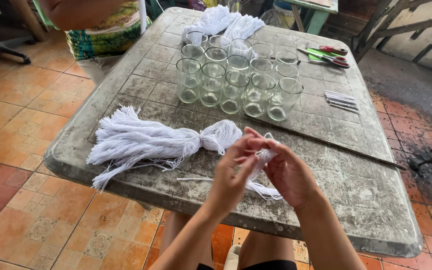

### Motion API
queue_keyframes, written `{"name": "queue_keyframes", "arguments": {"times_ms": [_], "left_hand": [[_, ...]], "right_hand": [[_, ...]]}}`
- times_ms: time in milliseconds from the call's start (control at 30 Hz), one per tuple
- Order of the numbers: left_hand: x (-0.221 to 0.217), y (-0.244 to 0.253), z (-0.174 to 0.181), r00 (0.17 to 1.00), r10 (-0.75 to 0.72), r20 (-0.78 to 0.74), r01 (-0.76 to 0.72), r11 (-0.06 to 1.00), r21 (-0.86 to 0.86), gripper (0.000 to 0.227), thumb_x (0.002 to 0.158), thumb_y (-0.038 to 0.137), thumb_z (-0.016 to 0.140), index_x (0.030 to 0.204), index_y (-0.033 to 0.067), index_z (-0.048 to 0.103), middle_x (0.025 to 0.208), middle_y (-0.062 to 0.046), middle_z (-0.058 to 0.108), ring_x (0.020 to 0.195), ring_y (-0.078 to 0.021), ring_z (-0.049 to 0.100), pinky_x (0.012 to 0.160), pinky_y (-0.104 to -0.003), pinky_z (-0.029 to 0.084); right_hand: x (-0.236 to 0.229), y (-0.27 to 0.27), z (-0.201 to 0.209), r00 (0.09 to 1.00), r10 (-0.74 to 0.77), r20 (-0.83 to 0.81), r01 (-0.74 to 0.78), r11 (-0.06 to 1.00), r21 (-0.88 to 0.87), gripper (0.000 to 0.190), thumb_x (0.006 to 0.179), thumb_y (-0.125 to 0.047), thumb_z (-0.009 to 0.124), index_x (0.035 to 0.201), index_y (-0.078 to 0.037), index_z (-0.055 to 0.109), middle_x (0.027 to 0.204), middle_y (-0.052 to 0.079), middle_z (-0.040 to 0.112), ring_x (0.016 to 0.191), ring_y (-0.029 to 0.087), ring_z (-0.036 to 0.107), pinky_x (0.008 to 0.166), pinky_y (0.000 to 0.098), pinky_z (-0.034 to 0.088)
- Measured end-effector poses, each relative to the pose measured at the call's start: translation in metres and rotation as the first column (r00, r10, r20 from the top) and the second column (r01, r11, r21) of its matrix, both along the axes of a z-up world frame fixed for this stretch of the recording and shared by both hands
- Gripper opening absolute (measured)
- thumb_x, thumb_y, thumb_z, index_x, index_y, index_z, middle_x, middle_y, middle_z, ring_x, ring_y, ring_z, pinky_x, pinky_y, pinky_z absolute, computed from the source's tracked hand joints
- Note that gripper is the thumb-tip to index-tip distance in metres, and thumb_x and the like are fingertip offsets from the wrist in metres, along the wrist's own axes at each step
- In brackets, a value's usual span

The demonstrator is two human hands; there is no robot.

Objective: Tying string around bundles of white yarn to secure them on a workshop table

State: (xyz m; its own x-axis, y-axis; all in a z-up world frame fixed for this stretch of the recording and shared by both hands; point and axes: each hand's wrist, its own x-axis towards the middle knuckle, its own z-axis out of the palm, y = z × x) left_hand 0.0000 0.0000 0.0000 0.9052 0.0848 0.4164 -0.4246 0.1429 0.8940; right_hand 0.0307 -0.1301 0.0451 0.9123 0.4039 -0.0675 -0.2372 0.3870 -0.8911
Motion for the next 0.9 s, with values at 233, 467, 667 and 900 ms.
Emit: {"name": "queue_keyframes", "arguments": {"times_ms": [233, 467, 667, 900], "left_hand": [[0.005, -0.003, -0.039, 0.994, 0.103, 0.043, -0.111, 0.96, 0.259, 0.022, 0.107, 0.026, 0.058, 0.099, 0.0135, 0.074, 0.074, -0.001, 0.061, 0.075, -0.0151, 0.063, 0.072, -0.03, 0.053], [0.005, 0.011, -0.014, 0.997, 0.072, 0.011, -0.072, 0.938, 0.338, 0.04, 0.103, 0.035, 0.058, 0.121, -0.0003, 0.058, 0.121, -0.021, 0.064, 0.116, -0.032, 0.062, 0.098, -0.045, 0.05], [-0.007, -0.034, 0.038, 0.982, 0.02, 0.19, -0.069, 0.964, 0.255, 0.034, 0.095, 0.013, 0.064, 0.122, -0.0015, 0.051, 0.11, -0.021, 0.06, 0.111, -0.04, 0.06, 0.096, -0.05, 0.048], [-0.019, -0.013, 0.002, 0.871, -0.117, -0.478, 0.346, 0.836, 0.426, 0.023, 0.104, 0.012, 0.043, 0.106, 0.0225, 0.064, 0.077, -0.008, 0.062, 0.06, -0.0187, 0.049, 0.053, -0.037, 0.038]], "right_hand": [[0.027, -0.031, 0.002, 0.991, 0.004, 0.133, 0.005, 0.998, -0.066, 0.062, 0.091, -0.047, 0.051, 0.141, -0.012, 0.058, 0.164, 0.022, 0.038, 0.156, 0.041, 0.019, 0.119, 0.0599, 0.006], [0.016, -0.03, 0.009, 0.984, -0.084, 0.159, 0.09, 0.995, -0.03, 0.041, 0.093, -0.03, 0.057, 0.123, -0.005, 0.068, 0.155, 0.018, 0.055, 0.147, 0.032, 0.045, 0.119, 0.0478, 0.028], [-0.009, -0.025, 0.053, 0.951, -0.144, 0.273, 0.193, 0.968, -0.159, 0.038, 0.096, -0.027, 0.052, 0.124, -0.005, 0.066, 0.153, 0.013, 0.057, 0.148, 0.026, 0.05, 0.124, 0.049, 0.029], [0.027, -0.112, 0.07, 0.962, -0.25, 0.106, 0.211, 0.933, 0.29, 0.038, 0.099, -0.019, 0.067, 0.136, -0.01, 0.063, 0.101, -0.008, 0.06, 0.067, 0.003, 0.053, 0.063, 0.0152, 0.042]]}}
